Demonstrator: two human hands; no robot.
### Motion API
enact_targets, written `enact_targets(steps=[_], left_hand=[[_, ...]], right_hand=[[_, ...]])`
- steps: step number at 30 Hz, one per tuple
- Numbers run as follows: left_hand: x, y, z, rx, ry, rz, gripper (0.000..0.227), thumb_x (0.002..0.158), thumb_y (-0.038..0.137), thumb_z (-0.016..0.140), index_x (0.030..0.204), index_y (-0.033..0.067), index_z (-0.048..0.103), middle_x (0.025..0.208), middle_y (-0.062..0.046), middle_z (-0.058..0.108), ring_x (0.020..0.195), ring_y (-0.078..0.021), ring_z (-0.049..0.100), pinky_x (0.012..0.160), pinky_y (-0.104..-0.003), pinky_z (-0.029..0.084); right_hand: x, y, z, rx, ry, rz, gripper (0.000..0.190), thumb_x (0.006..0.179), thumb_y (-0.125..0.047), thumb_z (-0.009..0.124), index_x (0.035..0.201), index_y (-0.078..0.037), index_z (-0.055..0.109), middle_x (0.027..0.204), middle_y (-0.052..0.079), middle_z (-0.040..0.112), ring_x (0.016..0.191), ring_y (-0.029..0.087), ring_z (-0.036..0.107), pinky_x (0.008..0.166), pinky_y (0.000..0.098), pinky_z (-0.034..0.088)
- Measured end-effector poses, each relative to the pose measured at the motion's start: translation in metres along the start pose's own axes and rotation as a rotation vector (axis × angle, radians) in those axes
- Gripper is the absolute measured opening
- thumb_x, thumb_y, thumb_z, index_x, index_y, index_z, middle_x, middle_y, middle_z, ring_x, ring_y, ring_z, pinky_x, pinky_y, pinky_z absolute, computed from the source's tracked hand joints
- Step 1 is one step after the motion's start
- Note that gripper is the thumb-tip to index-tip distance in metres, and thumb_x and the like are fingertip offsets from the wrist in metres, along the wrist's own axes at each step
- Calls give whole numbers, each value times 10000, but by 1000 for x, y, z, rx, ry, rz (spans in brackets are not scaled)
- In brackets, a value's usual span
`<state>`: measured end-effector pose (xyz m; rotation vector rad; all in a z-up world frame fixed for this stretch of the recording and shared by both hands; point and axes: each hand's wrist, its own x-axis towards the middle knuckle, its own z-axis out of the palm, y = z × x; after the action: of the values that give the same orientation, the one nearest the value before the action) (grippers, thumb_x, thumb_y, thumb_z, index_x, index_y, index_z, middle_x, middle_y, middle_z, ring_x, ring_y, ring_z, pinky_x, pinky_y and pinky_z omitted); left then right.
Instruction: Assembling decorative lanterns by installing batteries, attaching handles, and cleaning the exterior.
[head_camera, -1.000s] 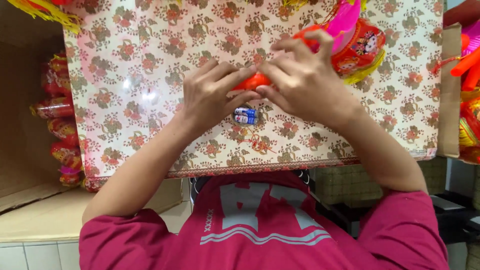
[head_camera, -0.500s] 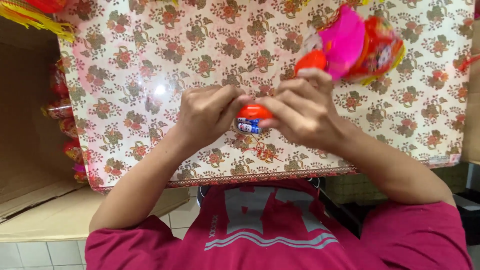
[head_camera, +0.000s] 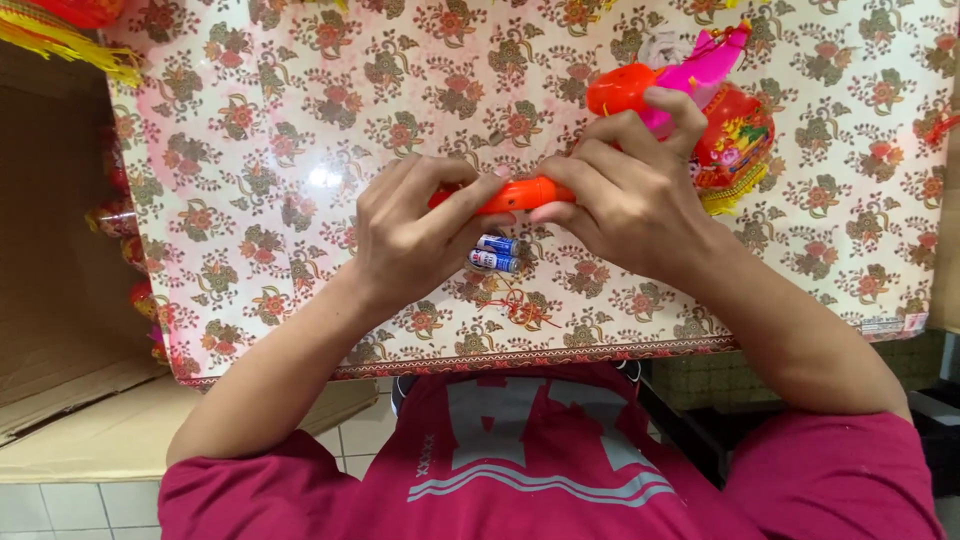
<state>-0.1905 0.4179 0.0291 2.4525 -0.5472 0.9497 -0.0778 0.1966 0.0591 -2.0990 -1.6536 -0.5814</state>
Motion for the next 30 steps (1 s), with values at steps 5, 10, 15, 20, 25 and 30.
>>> enact_targets(steps=[5, 10, 15, 20, 25, 30], left_hand=[[13, 12, -8, 27, -24, -3, 178, 1007, 166, 772, 1119, 40, 717, 886, -119, 713, 677, -210, 603, 557, -315, 480], [12, 15, -9, 40, -114, -23, 343, 1094, 304, 508, 1088, 16, 693, 816, -85, 719, 616, -192, 631, 475, -316, 455], [13, 15, -16, 2, -192, -77, 361, 1103, 307, 465, 1047, 25, 683, 748, -51, 679, 565, -181, 628, 405, -309, 393], [2, 6, -5, -24, -136, -76, 627, 912, 552, 802, 1223, 51, 585, 1053, -139, 667, 840, -222, 653, 594, -316, 560], [13, 13, -13, 54, 11, -37, 167, 969, 163, 821, 996, 69, 686, 927, -107, 642, 732, -229, 552, 603, -338, 456], [14, 16, -17, 118, 14, -45, 290, 1004, 375, 730, 1017, 85, 720, 875, -74, 593, 724, -235, 521, 637, -375, 427]], right_hand=[[-3, -1, 2, -48, 73, -19, 505, 1134, -495, 473, 949, -126, 763, 820, -33, 725, 932, 205, 643, 1130, 418, 167], [-1, -2, 0, -111, 117, -63, 450, 1136, -490, 508, 1005, -156, 780, 844, -68, 729, 962, 168, 626, 1157, 402, 150], [-5, -2, 2, -111, 92, -63, 384, 1141, -484, 561, 1048, -181, 777, 918, -93, 749, 996, 166, 656, 1195, 407, 103], [-9, -1, 2, -103, 91, -49, 532, 1131, -546, 423, 976, -169, 764, 847, -53, 701, 1002, 208, 656, 1181, 442, 102], [-11, -4, 1, -67, 86, -28, 536, 1110, -567, 470, 960, -140, 757, 844, -21, 691, 1000, 234, 638, 1155, 468, 132], [-9, -4, 0, -52, 91, -10, 517, 1105, -563, 510, 977, -122, 748, 862, -22, 706, 1011, 238, 634, 1153, 466, 139]])
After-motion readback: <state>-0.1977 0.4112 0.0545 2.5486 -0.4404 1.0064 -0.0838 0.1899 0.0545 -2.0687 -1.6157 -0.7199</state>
